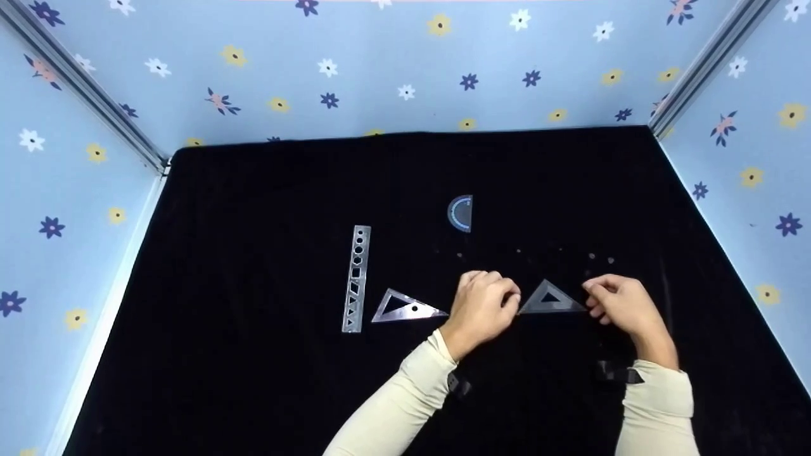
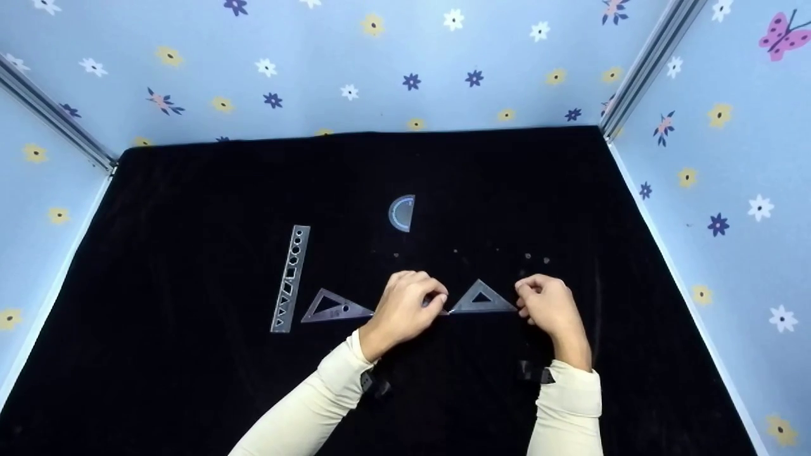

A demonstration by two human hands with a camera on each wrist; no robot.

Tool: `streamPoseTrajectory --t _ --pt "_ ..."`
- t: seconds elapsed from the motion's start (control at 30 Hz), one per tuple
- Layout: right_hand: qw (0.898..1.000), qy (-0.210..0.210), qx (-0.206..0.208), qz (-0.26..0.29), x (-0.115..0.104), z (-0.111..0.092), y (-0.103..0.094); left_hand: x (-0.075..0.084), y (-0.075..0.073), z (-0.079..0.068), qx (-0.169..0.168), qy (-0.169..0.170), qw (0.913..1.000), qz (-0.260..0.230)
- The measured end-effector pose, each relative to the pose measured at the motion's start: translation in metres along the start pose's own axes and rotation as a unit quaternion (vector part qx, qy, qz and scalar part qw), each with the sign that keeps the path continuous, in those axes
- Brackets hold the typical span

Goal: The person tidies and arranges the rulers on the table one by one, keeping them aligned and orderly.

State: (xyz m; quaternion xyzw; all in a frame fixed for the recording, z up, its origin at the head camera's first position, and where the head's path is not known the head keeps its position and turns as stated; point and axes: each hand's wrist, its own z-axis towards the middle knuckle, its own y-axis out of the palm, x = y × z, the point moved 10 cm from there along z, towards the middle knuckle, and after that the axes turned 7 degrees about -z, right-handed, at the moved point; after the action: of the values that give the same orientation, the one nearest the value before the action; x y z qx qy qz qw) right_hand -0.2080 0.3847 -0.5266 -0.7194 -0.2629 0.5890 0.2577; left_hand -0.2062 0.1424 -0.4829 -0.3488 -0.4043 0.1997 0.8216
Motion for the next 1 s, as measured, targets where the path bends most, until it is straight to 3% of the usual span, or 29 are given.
streamPoseTrajectory --t 0.4,0.73,1.0 --pt "1.0 -0.001 0.009 -0.003 -0.004 0.005 -0.003 -0.04 -0.025 0.01 -0.01 -0.064 0.9979 -0.001" --pt "1.0 0.019 0.005 0.012 0.005 0.003 0.001 -0.049 -0.03 0.006 -0.012 -0.069 0.9968 0.04" --pt "1.0 0.02 0.01 0.017 0.003 0.002 0.002 -0.06 -0.029 0.02 -0.083 -0.091 0.9905 0.063"
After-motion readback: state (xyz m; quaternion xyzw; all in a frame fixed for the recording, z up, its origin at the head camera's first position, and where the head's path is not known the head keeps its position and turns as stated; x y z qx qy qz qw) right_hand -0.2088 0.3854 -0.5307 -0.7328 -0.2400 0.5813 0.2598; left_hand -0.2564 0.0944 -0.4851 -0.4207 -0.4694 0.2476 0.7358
